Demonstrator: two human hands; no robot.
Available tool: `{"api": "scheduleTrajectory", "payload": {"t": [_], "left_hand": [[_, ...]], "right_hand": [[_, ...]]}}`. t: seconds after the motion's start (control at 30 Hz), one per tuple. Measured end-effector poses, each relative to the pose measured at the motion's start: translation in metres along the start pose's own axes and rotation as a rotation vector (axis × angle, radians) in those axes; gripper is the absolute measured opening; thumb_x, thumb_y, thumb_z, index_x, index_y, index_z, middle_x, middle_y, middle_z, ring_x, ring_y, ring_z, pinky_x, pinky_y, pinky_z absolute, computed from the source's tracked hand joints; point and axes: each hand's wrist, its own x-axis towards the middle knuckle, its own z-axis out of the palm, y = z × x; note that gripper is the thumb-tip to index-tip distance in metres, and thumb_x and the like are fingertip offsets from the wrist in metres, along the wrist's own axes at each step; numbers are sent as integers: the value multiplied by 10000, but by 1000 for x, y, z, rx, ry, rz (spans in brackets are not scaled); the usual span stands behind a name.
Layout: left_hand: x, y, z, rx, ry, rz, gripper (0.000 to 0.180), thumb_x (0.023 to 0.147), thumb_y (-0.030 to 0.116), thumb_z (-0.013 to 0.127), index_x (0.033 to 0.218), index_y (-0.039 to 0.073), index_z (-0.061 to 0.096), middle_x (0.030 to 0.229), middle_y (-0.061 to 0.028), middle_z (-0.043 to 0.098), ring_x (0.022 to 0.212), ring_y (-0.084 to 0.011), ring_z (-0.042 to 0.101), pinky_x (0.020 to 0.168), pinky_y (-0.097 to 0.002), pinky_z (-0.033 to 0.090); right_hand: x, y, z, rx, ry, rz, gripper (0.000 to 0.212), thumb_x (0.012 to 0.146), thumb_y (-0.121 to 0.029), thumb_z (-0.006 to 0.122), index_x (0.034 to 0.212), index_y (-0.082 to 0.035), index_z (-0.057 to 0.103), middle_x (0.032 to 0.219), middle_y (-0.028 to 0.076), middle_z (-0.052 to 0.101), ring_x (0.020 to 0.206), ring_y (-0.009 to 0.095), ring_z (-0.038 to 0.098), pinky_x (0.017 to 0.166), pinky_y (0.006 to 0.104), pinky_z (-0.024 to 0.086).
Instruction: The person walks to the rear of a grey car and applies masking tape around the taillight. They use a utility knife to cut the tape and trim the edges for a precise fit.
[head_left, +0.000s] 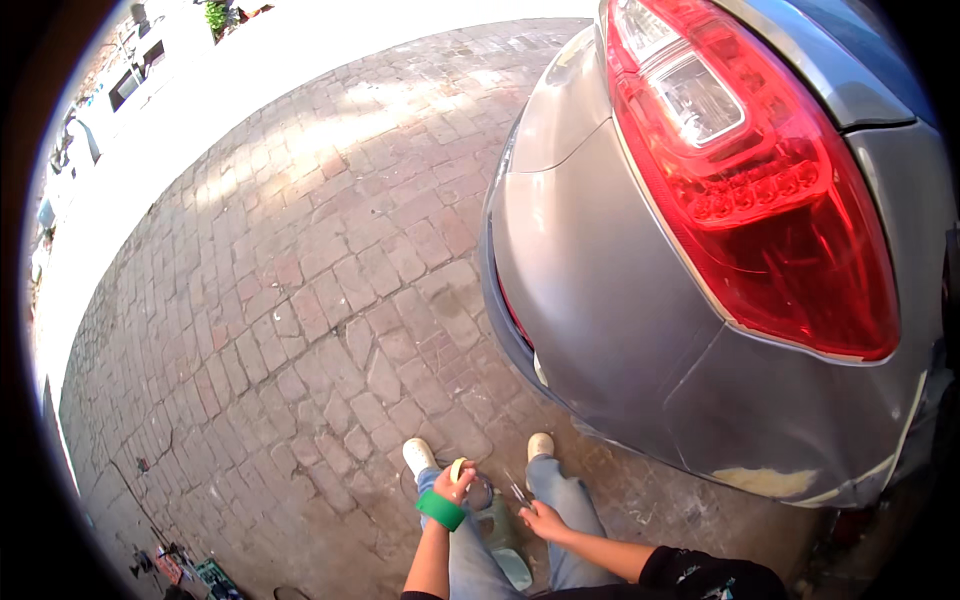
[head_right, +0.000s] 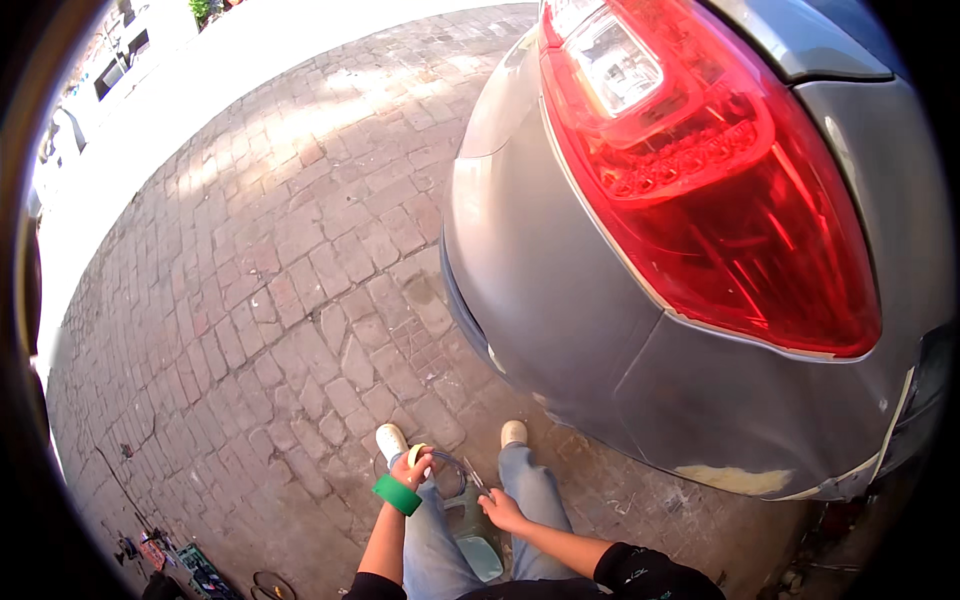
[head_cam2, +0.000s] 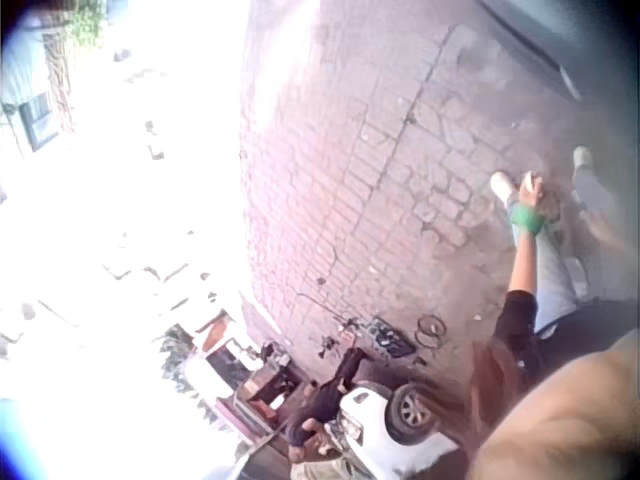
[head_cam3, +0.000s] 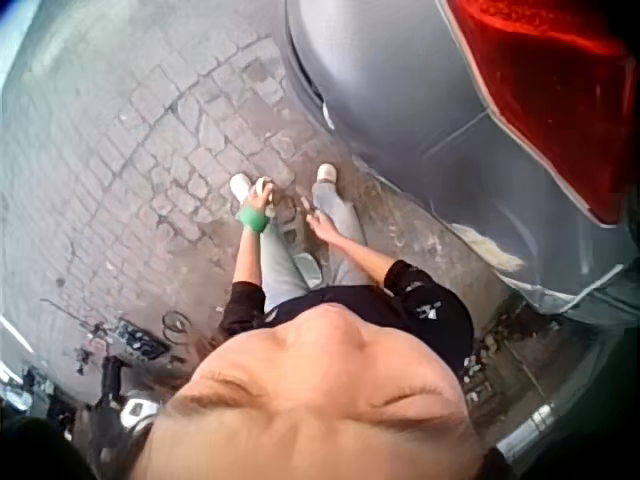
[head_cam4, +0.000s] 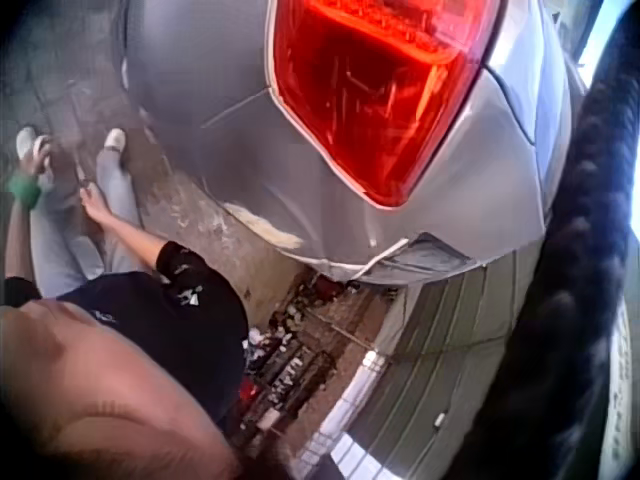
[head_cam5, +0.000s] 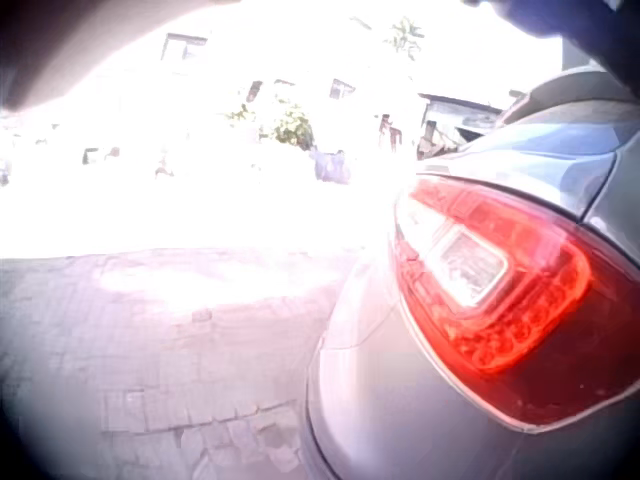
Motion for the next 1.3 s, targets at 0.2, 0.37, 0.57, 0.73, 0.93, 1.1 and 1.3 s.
{"api": "scheduleTrajectory", "payload": {"t": [0.2,0.37,0.57,0.73,0.93,1.1,1.3], "left_hand": [[168,-78,-22,-118,132,166,422,906,225,614,1229,-8,474,1014,-128,664,537,-41,452,483,-190,388],[194,-83,0,-187,21,137,456,921,218,593,1262,-28,416,1077,-113,649,568,-52,471,513,-193,402],[167,-56,-14,87,86,427,521,797,98,713,1237,-8,456,1065,-92,607,696,-64,535,597,-212,442],[145,-64,-12,-188,-134,347,308,835,107,702,1089,-25,587,867,-38,638,734,-84,584,615,-210,474],[112,-50,15,-232,-367,399,215,819,110,719,1007,24,657,790,1,647,580,-46,514,476,-202,397],[73,-38,13,-404,-523,385,195,878,125,639,1041,21,619,720,-3,616,489,-38,394,474,-201,341],[-1,-12,52,-454,-935,322,228,923,177,587,1069,1,585,622,37,482,467,-33,290,459,-207,276]], "right_hand": [[170,-4,42,184,219,-215,287,981,-274,457,874,-33,570,647,14,512,597,104,486,569,276,403],[258,8,52,342,255,-333,258,991,-268,448,913,-48,555,638,-17,475,566,70,440,520,235,362],[255,-16,66,531,42,-431,221,997,-264,446,936,-67,525,646,-49,441,555,28,389,480,195,306],[223,-26,75,461,34,-678,190,998,-247,446,1027,-72,514,658,-47,463,547,33,404,474,197,321],[167,-5,59,532,55,-829,172,983,-181,466,1117,-74,474,752,-23,517,581,25,424,491,177,329],[83,16,95,446,283,-1077,408,908,-102,561,1262,-38,368,943,67,563,706,89,509,621,215,428],[32,7,60,-47,698,-1580,571,772,-3,687,1261,-14,393,875,89,600,750,195,564,739,320,467]]}}
